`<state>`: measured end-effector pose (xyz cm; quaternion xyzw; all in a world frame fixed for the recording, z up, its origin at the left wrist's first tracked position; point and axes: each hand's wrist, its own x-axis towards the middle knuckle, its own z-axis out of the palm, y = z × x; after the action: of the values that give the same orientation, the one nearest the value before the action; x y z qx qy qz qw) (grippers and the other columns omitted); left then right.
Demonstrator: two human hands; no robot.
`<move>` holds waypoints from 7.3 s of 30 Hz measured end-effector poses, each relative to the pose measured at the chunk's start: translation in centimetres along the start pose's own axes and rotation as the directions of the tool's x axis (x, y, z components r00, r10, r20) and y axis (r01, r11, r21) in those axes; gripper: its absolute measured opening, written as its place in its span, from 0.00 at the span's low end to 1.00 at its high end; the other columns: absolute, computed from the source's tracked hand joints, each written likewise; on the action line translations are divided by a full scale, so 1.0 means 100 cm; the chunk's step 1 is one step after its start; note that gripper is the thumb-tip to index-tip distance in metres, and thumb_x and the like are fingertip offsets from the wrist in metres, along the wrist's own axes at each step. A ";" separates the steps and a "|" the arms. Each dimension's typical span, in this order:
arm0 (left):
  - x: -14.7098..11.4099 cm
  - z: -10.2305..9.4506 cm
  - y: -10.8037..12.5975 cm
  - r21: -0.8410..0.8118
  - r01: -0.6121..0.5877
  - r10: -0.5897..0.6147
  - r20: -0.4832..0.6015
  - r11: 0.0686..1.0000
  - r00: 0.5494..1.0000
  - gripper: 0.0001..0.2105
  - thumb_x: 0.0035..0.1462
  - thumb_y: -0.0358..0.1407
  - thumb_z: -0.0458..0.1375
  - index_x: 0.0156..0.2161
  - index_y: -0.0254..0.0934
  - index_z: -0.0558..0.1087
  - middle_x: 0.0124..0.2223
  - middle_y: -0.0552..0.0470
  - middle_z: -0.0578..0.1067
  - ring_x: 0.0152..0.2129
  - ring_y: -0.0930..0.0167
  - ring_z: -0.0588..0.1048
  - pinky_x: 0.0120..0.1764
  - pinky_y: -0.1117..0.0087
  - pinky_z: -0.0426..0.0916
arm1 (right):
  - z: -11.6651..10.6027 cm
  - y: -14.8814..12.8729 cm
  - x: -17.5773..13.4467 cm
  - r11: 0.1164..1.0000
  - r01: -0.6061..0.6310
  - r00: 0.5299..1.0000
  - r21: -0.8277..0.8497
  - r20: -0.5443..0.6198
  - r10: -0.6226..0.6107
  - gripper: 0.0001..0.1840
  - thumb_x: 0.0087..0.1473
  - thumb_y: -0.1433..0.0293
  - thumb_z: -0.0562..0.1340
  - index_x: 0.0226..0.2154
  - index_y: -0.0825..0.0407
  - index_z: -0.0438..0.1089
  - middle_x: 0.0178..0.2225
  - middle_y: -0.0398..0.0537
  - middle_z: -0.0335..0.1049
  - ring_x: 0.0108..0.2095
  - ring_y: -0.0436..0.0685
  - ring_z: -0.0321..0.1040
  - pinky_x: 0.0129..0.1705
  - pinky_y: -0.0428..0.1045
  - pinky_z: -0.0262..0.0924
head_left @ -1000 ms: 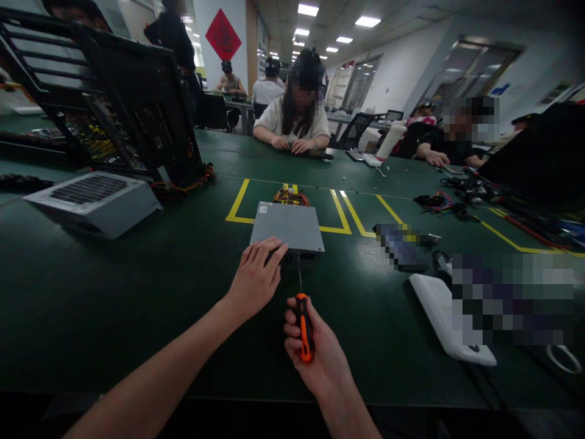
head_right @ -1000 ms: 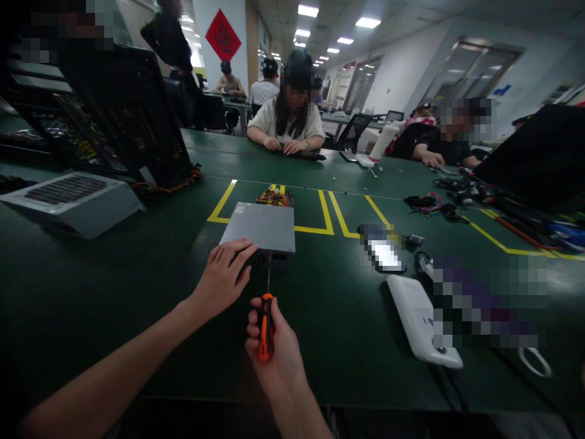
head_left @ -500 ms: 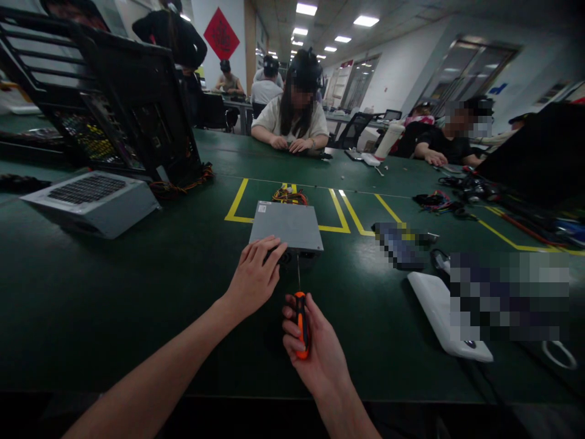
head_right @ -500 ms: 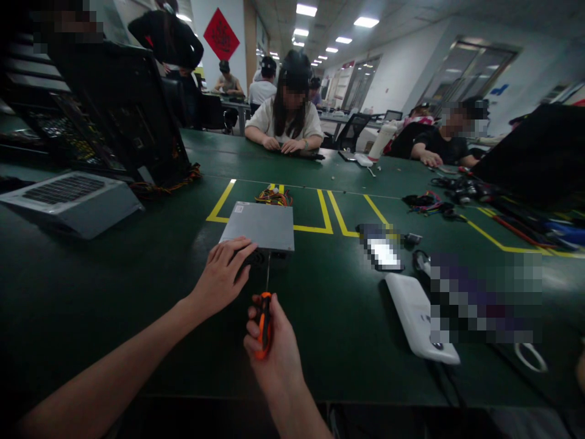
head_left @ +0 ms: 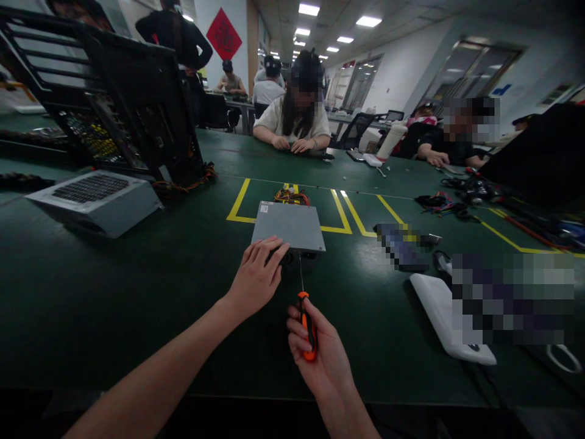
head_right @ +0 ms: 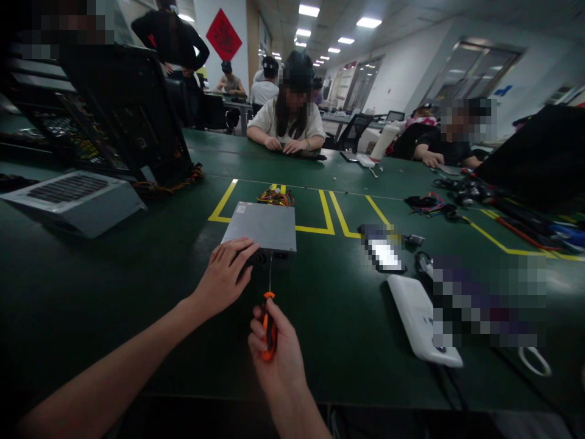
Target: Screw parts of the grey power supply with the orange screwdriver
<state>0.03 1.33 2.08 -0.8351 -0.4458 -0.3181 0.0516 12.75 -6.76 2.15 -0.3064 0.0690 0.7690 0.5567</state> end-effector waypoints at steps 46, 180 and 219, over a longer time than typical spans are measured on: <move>-0.001 0.001 -0.003 0.006 -0.058 0.058 -0.006 0.998 0.998 0.15 0.55 0.28 0.49 0.47 0.40 0.68 0.53 0.45 0.61 0.54 0.64 0.57 0.54 0.56 0.54 | 0.004 -0.002 -0.002 0.995 -0.102 0.995 0.004 0.024 0.102 0.14 0.58 0.66 0.49 0.30 0.59 0.64 0.22 0.43 0.58 0.15 0.39 0.44 0.11 0.35 0.38; -0.002 0.001 -0.007 -0.019 -0.034 0.033 -0.045 0.999 0.998 0.14 0.53 0.25 0.49 0.45 0.37 0.66 0.53 0.45 0.62 0.54 0.64 0.57 0.56 0.54 0.52 | 0.004 0.000 0.003 0.994 -0.060 0.998 -0.089 -0.012 0.060 0.12 0.57 0.65 0.52 0.33 0.58 0.65 0.22 0.43 0.60 0.15 0.41 0.52 0.12 0.35 0.43; 0.008 0.009 0.001 -0.013 0.048 -0.049 -0.102 0.999 0.994 0.16 0.55 0.31 0.50 0.50 0.35 0.61 0.48 0.44 0.64 0.48 0.65 0.61 0.52 0.60 0.56 | 0.003 -0.007 0.005 0.994 -0.095 0.995 0.049 0.039 0.093 0.12 0.58 0.68 0.49 0.31 0.59 0.63 0.22 0.41 0.57 0.14 0.39 0.48 0.12 0.34 0.47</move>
<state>0.84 2.13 1.86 -0.8070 -0.4609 -0.3639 0.0620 13.19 -5.94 2.29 -0.2745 0.0929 0.7978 0.5287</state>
